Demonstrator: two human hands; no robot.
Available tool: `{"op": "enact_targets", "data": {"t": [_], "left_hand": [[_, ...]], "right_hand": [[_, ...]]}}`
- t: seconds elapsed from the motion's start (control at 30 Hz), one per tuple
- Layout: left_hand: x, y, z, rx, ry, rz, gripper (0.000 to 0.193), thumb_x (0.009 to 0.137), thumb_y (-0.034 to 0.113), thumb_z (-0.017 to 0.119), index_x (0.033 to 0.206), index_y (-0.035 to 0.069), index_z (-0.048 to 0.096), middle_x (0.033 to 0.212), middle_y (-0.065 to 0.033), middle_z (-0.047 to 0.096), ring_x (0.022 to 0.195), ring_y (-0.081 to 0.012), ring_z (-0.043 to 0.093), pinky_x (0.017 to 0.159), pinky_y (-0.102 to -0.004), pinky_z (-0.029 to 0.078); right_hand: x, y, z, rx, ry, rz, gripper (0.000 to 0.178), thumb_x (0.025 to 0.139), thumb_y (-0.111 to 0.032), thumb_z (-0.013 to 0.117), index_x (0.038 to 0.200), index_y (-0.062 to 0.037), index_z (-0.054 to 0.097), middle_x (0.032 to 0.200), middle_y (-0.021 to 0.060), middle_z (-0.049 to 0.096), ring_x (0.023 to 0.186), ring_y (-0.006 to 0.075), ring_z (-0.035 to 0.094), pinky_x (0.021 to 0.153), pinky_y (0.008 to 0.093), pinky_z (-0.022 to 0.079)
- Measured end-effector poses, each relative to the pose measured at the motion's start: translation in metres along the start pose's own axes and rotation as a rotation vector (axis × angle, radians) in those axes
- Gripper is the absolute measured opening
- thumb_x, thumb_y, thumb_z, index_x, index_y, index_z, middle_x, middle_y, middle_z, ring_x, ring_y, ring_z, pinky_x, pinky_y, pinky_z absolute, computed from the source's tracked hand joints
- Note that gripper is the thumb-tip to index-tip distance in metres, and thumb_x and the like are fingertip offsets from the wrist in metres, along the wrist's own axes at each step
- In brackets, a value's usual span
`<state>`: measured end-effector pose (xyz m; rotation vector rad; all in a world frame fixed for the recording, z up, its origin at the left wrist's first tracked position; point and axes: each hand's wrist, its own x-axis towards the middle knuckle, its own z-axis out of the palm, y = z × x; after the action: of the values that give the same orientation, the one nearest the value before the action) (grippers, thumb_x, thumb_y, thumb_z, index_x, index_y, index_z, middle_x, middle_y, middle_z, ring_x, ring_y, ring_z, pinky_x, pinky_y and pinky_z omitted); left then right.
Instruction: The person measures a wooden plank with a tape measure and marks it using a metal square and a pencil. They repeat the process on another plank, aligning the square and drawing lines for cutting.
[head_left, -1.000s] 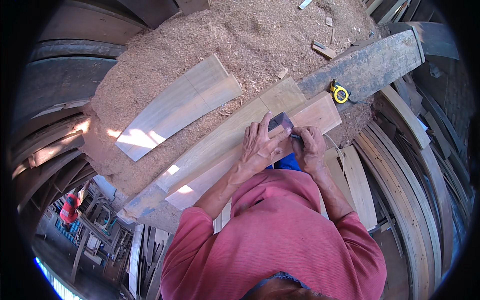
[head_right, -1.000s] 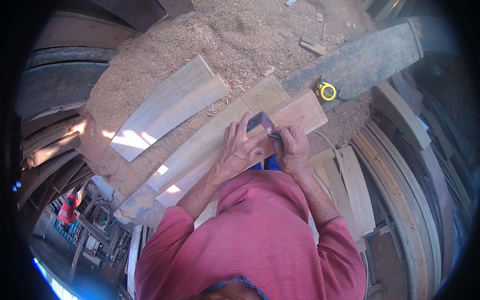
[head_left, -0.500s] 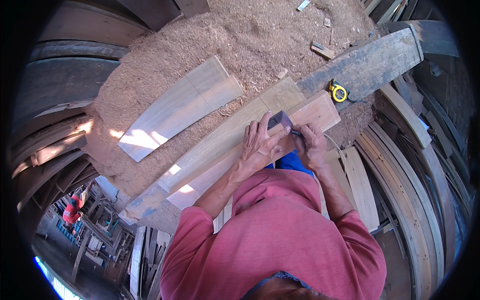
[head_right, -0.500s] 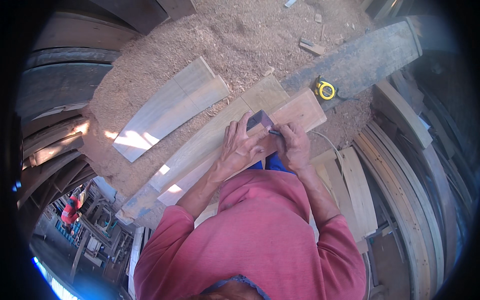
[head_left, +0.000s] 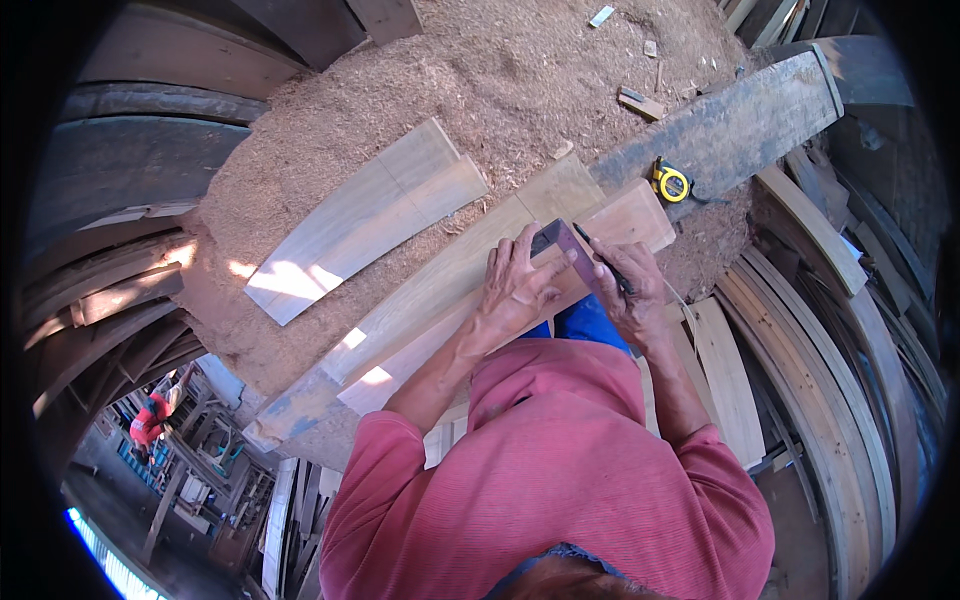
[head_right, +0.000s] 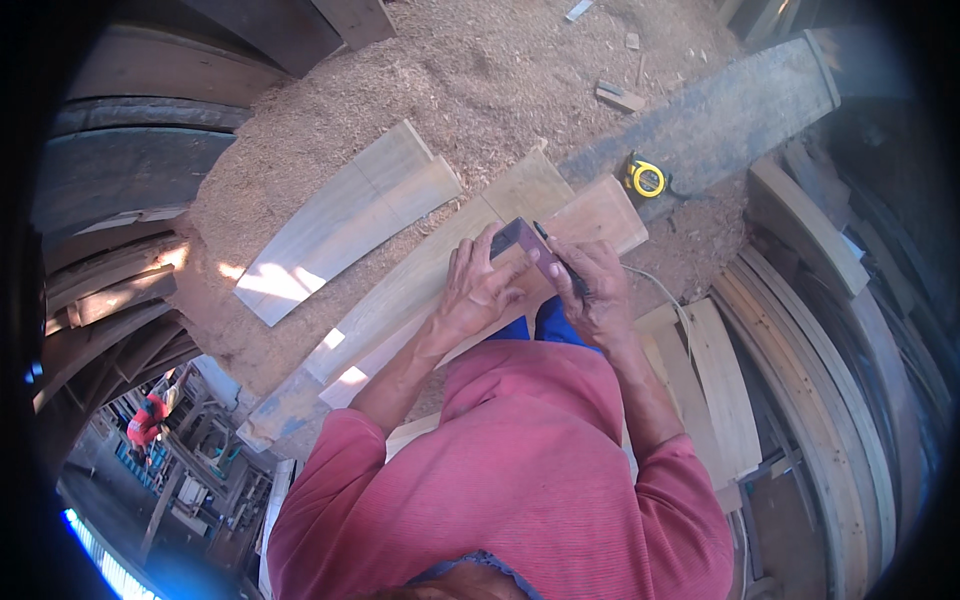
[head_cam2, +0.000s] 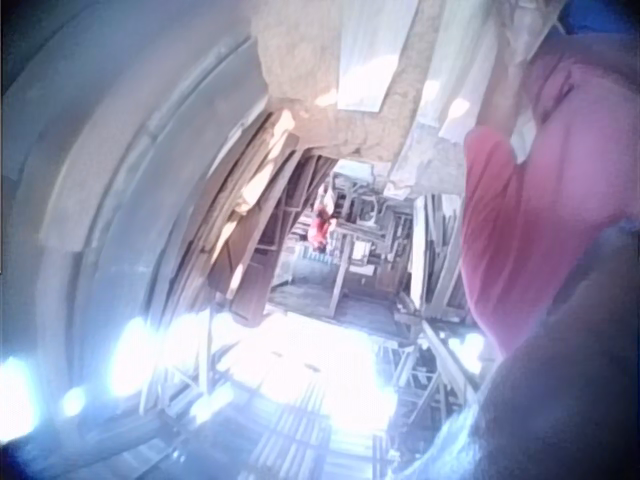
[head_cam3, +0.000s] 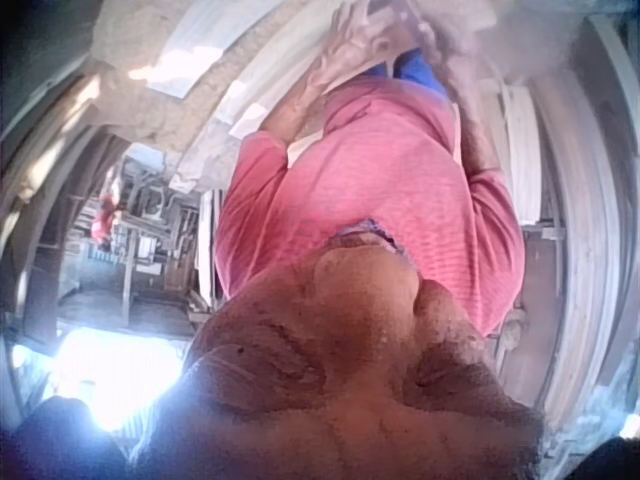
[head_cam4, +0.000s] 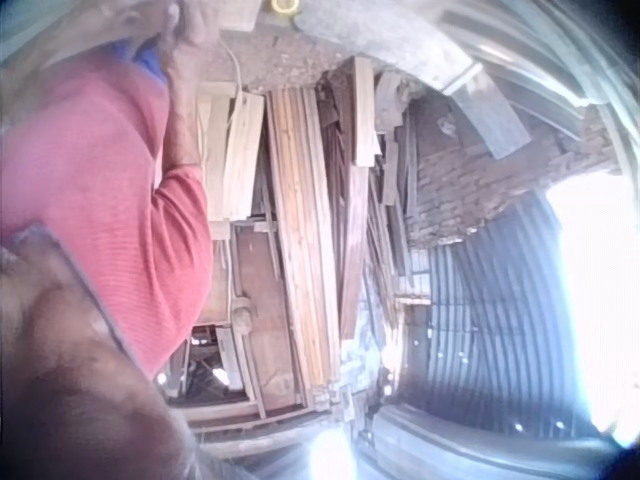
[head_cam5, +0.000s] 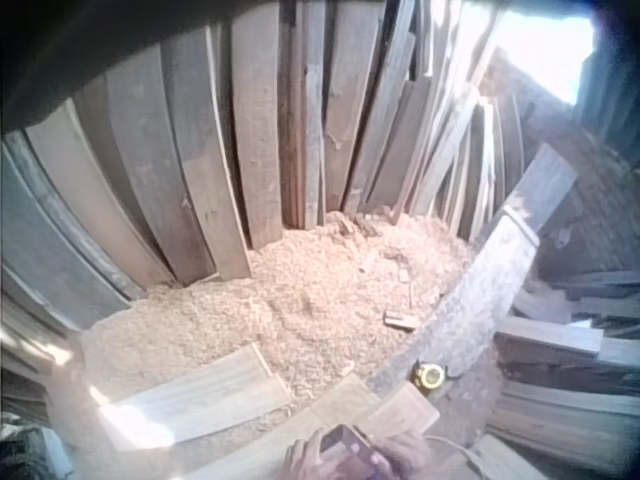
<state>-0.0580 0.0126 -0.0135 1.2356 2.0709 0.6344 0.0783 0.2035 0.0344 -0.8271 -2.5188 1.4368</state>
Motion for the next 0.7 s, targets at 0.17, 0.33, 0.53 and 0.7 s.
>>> {"op": "enact_targets", "data": {"t": [0.17,0.33,0.53,0.7], "left_hand": [[-0.0004,-0.0011,0.0006,0.01,-0.021,-0.002,0.081,0.077,0.02,0.096,0.15,0.039,0.068,0.163,-0.0253,0.042,0.129,-0.0444,0.054,0.109,-0.0539,0.049],[0.001,0.0004,-0.0019,-0.006,-0.023,0.002,0.08,0.077,0.02,0.096,0.15,0.038,0.069,0.163,-0.0252,0.042,0.129,-0.0446,0.054,0.108,-0.0537,0.049],[0.0015,0.0059,-0.0058,0.016,-0.058,-0.042,0.075,0.079,0.019,0.094,0.148,0.037,0.071,0.162,-0.0242,0.043,0.129,-0.0442,0.054,0.11,-0.053,0.048],[0.0024,0.0076,-0.0069,0.022,-0.049,-0.043,0.074,0.079,0.02,0.093,0.147,0.037,0.071,0.162,-0.0239,0.043,0.129,-0.0444,0.054,0.111,-0.0534,0.047]], "right_hand": [[-0.0011,0.0028,-0.0012,0.016,0.034,-0.065,0.033,0.1,-0.012,0.077,0.13,0.0009,0.077,0.108,0.0177,0.078,0.094,0.0335,0.069,0.088,0.0424,0.055],[-0.0028,0.0059,-0.0072,0.015,0.018,-0.044,0.033,0.1,-0.011,0.077,0.131,0.001,0.076,0.104,0.0164,0.077,0.092,0.0328,0.068,0.085,0.0421,0.053],[-0.0045,0.0052,-0.0032,0.02,0.02,-0.071,0.034,0.1,-0.01,0.077,0.132,-0.0001,0.076,0.105,0.0162,0.077,0.091,0.0327,0.067,0.084,0.0429,0.053],[-0.0032,0.0026,-0.0003,0.008,0.009,-0.076,0.03,0.098,-0.008,0.077,0.127,-0.0007,0.077,0.103,0.0159,0.076,0.091,0.0338,0.067,0.084,0.0443,0.054]]}}
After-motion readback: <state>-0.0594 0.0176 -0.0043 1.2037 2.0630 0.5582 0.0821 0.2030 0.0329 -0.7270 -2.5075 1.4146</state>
